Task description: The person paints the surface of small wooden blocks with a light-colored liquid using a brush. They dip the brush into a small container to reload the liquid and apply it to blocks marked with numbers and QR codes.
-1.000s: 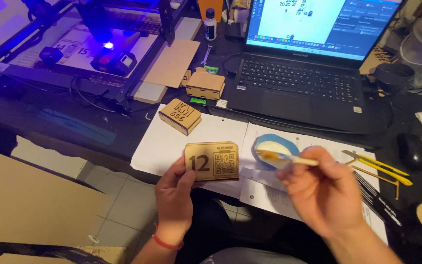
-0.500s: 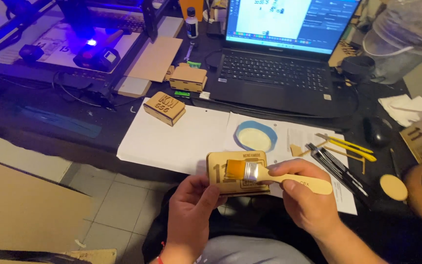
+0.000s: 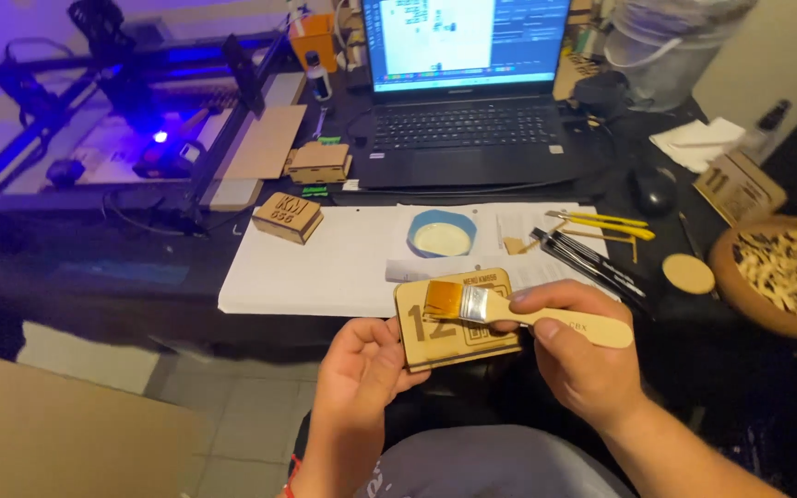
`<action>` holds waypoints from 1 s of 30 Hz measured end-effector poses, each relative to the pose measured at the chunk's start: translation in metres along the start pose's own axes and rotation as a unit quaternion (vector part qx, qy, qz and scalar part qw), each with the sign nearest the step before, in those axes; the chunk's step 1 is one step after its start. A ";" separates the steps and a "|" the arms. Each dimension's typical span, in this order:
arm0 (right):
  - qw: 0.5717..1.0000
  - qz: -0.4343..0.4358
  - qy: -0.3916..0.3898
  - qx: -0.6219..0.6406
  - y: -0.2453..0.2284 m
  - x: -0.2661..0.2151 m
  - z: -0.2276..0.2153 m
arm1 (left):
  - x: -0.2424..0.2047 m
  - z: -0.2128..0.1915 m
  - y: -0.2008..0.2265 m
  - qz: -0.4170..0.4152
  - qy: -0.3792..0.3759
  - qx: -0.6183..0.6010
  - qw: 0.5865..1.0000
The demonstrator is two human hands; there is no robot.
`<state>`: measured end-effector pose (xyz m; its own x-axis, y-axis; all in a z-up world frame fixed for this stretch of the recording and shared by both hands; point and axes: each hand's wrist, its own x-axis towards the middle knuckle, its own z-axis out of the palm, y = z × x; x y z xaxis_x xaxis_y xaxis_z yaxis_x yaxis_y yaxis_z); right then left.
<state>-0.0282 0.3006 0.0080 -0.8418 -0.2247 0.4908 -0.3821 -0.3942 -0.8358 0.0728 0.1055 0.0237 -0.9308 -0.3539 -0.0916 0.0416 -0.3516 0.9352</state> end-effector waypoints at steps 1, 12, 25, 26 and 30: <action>1.000 -0.004 0.010 0.003 -0.006 -0.002 0.000 | -0.003 0.001 0.000 -0.001 -0.007 0.009 1.000; 0.997 0.035 0.053 0.043 -0.022 -0.006 -0.007 | -0.014 -0.004 0.002 0.012 -0.012 0.036 0.999; 0.983 0.083 0.139 0.088 -0.025 0.007 -0.027 | -0.030 -0.021 0.013 -0.123 0.045 -0.210 0.969; 0.981 0.087 0.144 0.095 -0.026 0.006 -0.027 | -0.031 -0.030 0.002 -0.038 0.027 -0.186 0.981; 0.981 0.072 0.140 0.111 -0.027 0.006 -0.024 | -0.056 -0.047 0.059 -0.117 0.276 0.025 0.954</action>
<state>-0.0320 0.3313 0.0278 -0.9643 -0.0514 0.2599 -0.1857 -0.5683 -0.8016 0.1439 0.0641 0.0678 -0.5797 -0.6777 -0.4524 -0.1737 -0.4397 0.8812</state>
